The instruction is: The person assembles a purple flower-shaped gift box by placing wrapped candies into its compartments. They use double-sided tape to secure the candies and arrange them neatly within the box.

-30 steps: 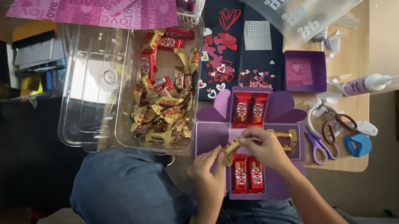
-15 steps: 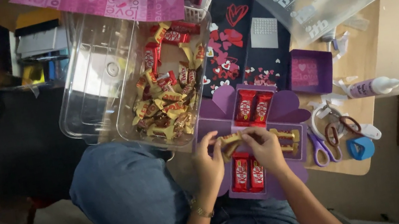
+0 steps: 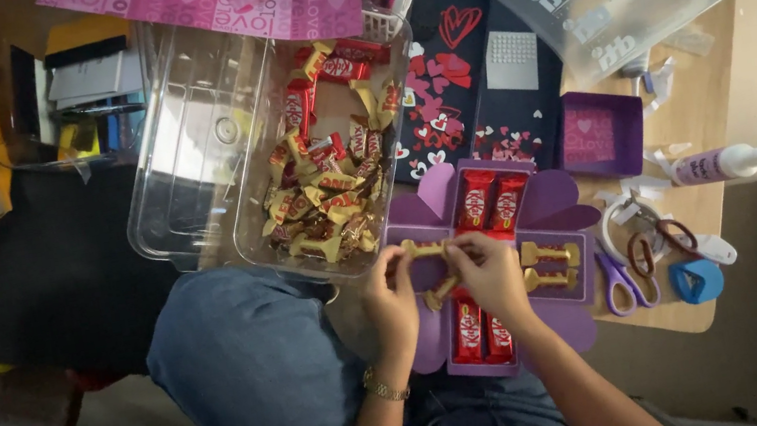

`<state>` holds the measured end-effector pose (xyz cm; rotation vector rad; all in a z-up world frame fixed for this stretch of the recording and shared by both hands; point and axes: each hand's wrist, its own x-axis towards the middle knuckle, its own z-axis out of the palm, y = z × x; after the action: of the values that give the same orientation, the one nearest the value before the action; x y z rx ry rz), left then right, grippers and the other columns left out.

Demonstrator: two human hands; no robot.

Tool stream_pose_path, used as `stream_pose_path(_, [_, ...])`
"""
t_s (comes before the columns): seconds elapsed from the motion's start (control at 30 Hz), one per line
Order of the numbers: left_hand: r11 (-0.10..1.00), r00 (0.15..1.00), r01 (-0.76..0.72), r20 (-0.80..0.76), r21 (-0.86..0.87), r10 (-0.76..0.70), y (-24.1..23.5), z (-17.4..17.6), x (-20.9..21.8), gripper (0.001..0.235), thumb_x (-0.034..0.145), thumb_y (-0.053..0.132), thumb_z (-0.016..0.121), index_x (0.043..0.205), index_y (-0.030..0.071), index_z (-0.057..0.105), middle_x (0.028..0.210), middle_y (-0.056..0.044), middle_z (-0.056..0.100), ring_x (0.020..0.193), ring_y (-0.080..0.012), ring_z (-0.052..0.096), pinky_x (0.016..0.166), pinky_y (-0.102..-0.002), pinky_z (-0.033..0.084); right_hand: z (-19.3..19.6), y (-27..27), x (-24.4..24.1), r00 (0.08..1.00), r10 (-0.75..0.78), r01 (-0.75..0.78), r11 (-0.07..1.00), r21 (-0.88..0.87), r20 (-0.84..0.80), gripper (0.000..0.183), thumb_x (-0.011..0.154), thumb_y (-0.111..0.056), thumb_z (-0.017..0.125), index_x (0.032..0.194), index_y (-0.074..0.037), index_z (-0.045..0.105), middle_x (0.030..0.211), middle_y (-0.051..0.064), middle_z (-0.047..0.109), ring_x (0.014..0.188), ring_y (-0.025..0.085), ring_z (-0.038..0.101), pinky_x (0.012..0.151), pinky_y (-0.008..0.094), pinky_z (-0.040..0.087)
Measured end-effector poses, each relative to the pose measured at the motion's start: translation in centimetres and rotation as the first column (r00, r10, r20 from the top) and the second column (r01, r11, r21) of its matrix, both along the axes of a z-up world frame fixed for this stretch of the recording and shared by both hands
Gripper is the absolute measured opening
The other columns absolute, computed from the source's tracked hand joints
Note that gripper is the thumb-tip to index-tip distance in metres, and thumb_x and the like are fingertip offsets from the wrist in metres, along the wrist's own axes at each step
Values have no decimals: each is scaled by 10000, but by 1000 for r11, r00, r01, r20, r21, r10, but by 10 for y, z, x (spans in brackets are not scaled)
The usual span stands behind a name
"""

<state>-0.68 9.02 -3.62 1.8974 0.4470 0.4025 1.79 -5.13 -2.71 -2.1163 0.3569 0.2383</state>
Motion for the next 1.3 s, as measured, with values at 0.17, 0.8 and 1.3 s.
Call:
stream_pose_path(0.17, [996,999,-38,7,80,38,4,10,7,88,884,109,802,944,169,783,776,-68,782,727,-254,770,641,-327,607,12,8,4,992,17,-43,978,-203,-126,140,922,-331,726,999,-239,797,857,20,804,911,296,760,801,464,590])
stream_pose_path(0.8, [981,980,-194,-50,-19,193,-4,6,12,109,822,102,849,887,187,829,559,-65,711,521,-178,725,535,-288,573,53,27,23,930,21,-122,960,-253,-368,194,906,-403,672,1043,-318,779,948,-70,810,1053,269,736,948,471,560])
stream_pose_path(1.3, [977,978,-202,-70,-73,197,-1,9,13,75,839,90,835,865,158,819,506,-46,671,477,-137,696,515,-244,566,48,28,21,938,13,-116,954,-278,-347,218,934,-388,653,1065,-264,776,944,-29,815,1047,319,732,972,502,546])
